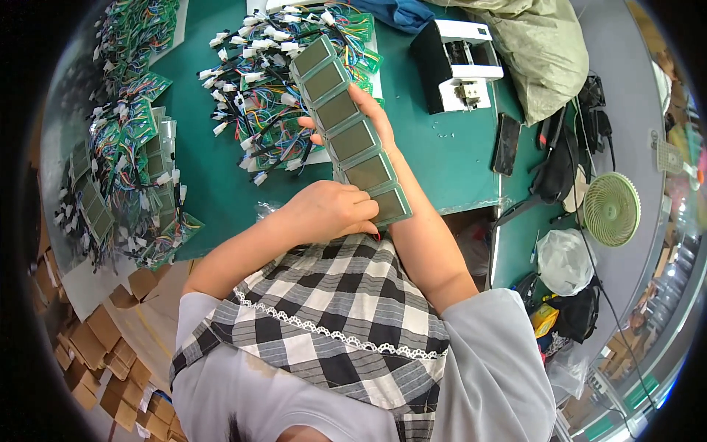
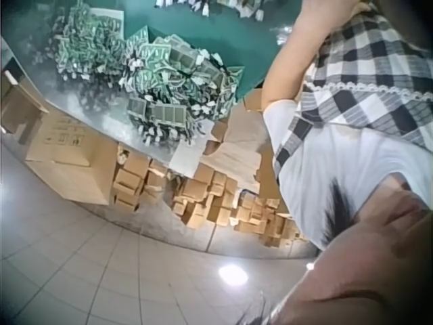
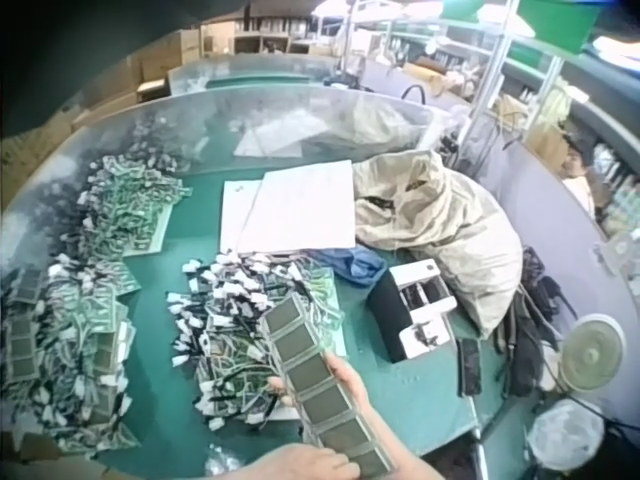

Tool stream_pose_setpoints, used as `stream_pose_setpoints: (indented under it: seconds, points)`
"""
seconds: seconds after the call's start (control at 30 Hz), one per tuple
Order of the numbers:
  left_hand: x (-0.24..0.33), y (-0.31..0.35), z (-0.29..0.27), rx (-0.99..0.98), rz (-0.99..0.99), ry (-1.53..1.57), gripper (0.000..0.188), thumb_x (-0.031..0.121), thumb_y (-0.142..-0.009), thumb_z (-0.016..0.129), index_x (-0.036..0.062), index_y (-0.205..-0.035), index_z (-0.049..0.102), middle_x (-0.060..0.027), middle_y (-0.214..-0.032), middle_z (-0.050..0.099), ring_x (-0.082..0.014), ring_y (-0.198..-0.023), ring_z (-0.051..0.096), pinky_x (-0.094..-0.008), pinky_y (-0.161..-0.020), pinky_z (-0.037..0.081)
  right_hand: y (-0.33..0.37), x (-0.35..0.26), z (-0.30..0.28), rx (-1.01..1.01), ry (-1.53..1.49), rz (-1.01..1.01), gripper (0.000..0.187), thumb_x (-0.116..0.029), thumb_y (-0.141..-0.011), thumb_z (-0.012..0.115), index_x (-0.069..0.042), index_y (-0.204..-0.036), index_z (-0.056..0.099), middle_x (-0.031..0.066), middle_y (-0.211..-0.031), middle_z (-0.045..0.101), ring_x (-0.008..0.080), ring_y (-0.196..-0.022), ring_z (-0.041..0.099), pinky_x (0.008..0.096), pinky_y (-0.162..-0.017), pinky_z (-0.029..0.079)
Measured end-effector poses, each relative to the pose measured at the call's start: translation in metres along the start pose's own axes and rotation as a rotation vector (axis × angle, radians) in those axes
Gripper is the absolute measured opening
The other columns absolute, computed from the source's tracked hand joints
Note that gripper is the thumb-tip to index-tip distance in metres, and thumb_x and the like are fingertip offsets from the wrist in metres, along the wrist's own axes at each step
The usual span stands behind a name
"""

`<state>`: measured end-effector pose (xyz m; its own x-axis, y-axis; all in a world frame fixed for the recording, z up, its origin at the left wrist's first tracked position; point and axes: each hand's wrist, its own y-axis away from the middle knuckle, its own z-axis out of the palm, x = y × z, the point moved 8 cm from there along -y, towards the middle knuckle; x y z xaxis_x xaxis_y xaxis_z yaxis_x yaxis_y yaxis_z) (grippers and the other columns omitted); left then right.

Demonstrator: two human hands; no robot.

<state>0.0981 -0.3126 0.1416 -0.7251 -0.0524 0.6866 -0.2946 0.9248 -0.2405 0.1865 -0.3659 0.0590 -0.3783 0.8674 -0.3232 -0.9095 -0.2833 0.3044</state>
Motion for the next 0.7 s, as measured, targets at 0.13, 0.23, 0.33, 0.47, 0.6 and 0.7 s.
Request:
stream_pose_setpoints:
  seconds: [0.13,0.23,0.33,0.47,0.6,0.7]
  points:
    - [-0.002,0.006,0.006,-0.017,-0.006,-0.04,0.031,0.032,-0.083,0.072,0.0083,-0.082,0.052,-0.0057,-0.074,0.057,-0.0237,-0.072,0.064,-0.037,-0.062,0.052,-0.004,0.004,-0.005,-0.024,-0.013,0.003,0.054,-0.044,-0.1,0.05,-0.006,-0.139,0.049,0.0175,-0.124,0.06,0.0394,-0.107,0.065,0.0452,-0.076,0.062]
    - [0.001,0.007,0.006,-0.007,0.003,-0.066,0.028,0.029,-0.083,0.072,0.0082,-0.083,0.052,-0.006,-0.074,0.057,-0.0239,-0.072,0.064,-0.0368,-0.063,0.052,-0.001,0.004,-0.006,-0.033,-0.043,0.0,0.054,-0.043,-0.1,0.05,-0.006,-0.138,0.05,0.0172,-0.124,0.06,0.0384,-0.107,0.066,0.0448,-0.075,0.062]
    - [0.003,0.009,0.005,-0.003,0.013,-0.089,0.026,0.026,-0.083,0.071,0.0086,-0.084,0.052,-0.0063,-0.074,0.057,-0.0244,-0.072,0.064,-0.0368,-0.064,0.052,0.0,0.005,-0.006,-0.017,-0.04,0.0,0.054,-0.043,-0.1,0.05,-0.006,-0.138,0.05,0.017,-0.124,0.06,0.038,-0.106,0.066,0.0447,-0.075,0.062]
    - [0.003,0.007,0.006,-0.036,0.014,-0.143,0.022,0.022,-0.082,0.07,0.0087,-0.081,0.052,-0.005,-0.072,0.057,-0.0223,-0.069,0.064,-0.0357,-0.063,0.053,0.0,0.006,-0.007,0.017,-0.006,0.001,0.054,-0.043,-0.099,0.052,-0.005,-0.138,0.05,0.0176,-0.124,0.06,0.0383,-0.106,0.066,0.0442,-0.075,0.062]
    - [0.005,0.002,0.003,-0.011,0.051,-0.263,0.021,0.02,-0.079,0.069,0.0096,-0.076,0.052,-0.0035,-0.07,0.057,-0.0184,-0.067,0.063,-0.0325,-0.061,0.053,-0.006,0.002,-0.009,0.03,0.013,0.002,0.055,-0.043,-0.099,0.052,-0.004,-0.138,0.05,0.0184,-0.123,0.06,0.0389,-0.107,0.066,0.0437,-0.076,0.063]
    - [0.005,-0.004,0.003,0.0,0.106,-0.26,0.017,0.018,-0.079,0.066,0.0101,-0.075,0.051,-0.0032,-0.069,0.056,-0.018,-0.066,0.062,-0.0314,-0.059,0.052,-0.008,-0.002,-0.01,-0.013,0.003,0.02,0.055,-0.041,-0.098,0.053,-0.003,-0.137,0.05,0.0193,-0.123,0.06,0.0398,-0.108,0.065,0.0436,-0.077,0.063]
